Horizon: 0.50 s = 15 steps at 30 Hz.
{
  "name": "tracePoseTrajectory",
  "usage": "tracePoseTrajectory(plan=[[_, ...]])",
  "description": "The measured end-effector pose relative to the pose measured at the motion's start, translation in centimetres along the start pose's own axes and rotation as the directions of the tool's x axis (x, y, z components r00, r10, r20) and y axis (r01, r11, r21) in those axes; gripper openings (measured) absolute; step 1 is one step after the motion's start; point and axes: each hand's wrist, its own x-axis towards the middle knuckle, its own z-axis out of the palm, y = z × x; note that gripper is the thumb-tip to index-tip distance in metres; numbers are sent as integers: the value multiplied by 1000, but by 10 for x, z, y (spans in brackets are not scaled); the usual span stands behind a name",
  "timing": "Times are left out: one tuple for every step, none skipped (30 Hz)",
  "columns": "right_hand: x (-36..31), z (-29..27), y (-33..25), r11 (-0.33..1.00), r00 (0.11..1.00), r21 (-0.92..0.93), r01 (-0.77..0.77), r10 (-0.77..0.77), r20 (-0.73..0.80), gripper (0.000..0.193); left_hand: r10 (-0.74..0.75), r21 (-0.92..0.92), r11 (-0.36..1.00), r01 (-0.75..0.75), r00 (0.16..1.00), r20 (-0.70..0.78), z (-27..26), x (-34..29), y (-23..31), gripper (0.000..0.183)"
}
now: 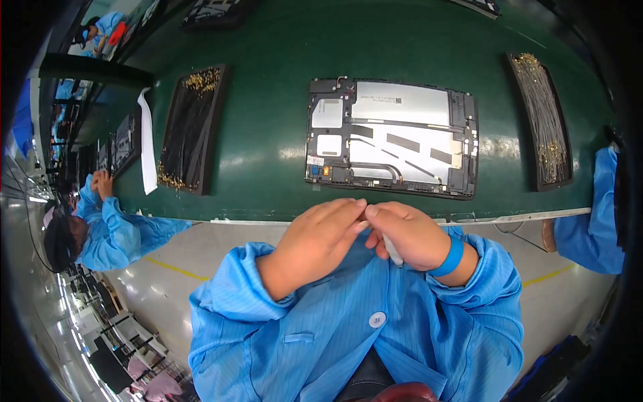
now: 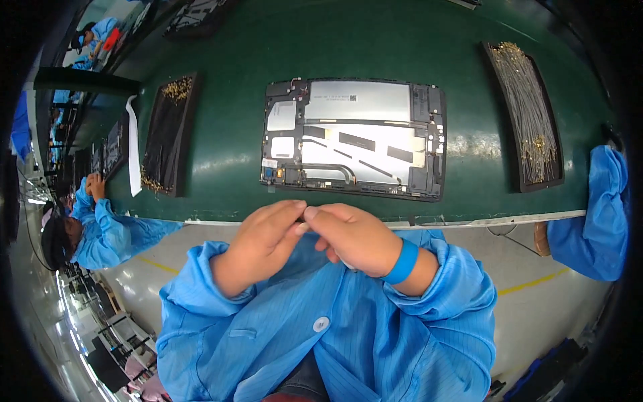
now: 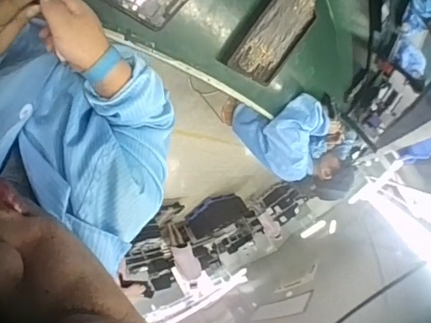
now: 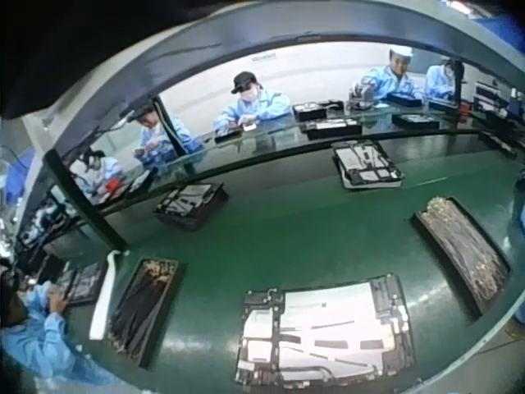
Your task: The person assembles tablets by taking tablet chassis from a conveyor, picking wires from trays, attaching the wires to the tablet chassis, and placing the tablets back onto the conveyor.
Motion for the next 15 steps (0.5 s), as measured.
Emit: tracePoseTrajectory(plan=[[2,-3,4,996,999,80,-36,35,9,36,-31,-75,997,34,999,39,4,0,-1,28],[3,-6,6,985,997,159,-72,69,19,36,-41,-83,996,44,998,40,5,-1,-2,28],[3,-6,5,984,996,159,-83,81,21,36,-18,-71,997,18,1000,11,5,-1,-3,25],[2,-6,2,991,998,118,-56,53,28,36,8,-57,998,-9,1000,-17,6,-1,-4,23],[3,-5,1,997,999,77,-26,23,36,36,3,-63,998,-3,1000,-14,6,-1,-6,23],[4,-5,2,996,999,78,-33,30,35,36,39,-3,999,-40,996,-81,8,1,-7,21],[5,-5,2,996,999,90,-10,13,-31,36,79,58,996,-71,986,-146,9,3,-9,18],[5,-5,2,995,995,101,14,-4,-98,35,75,54,996,-68,986,-147,11,6,-10,18],[4,-6,0,995,995,99,10,-1,-99,35,119,146,985,-88,968,-219,14,10,-13,18],[2,-7,-5,976,982,209,61,-21,-187,35,167,240,966,-98,943,-287,17,13,-16,18],[0,-8,-10,943,961,310,121,-32,-275,35,153,308,949,-71,956,-250,19,14,-19,18],[1,-6,-14,944,961,308,118,-31,-274,35,150,307,949,-68,956,-252,21,14,-24,18],[2,-2,-18,909,923,320,265,-143,-358,34,132,328,943,-53,966,-222,23,14,-27,18],[3,-1,-21,856,863,318,408,-247,-441,34,113,350,936,-39,975,-192,24,14,-29,18],[5,-2,-22,862,860,278,424,-287,-423,34,111,358,933,-36,976,-189,23,12,-29,16]])
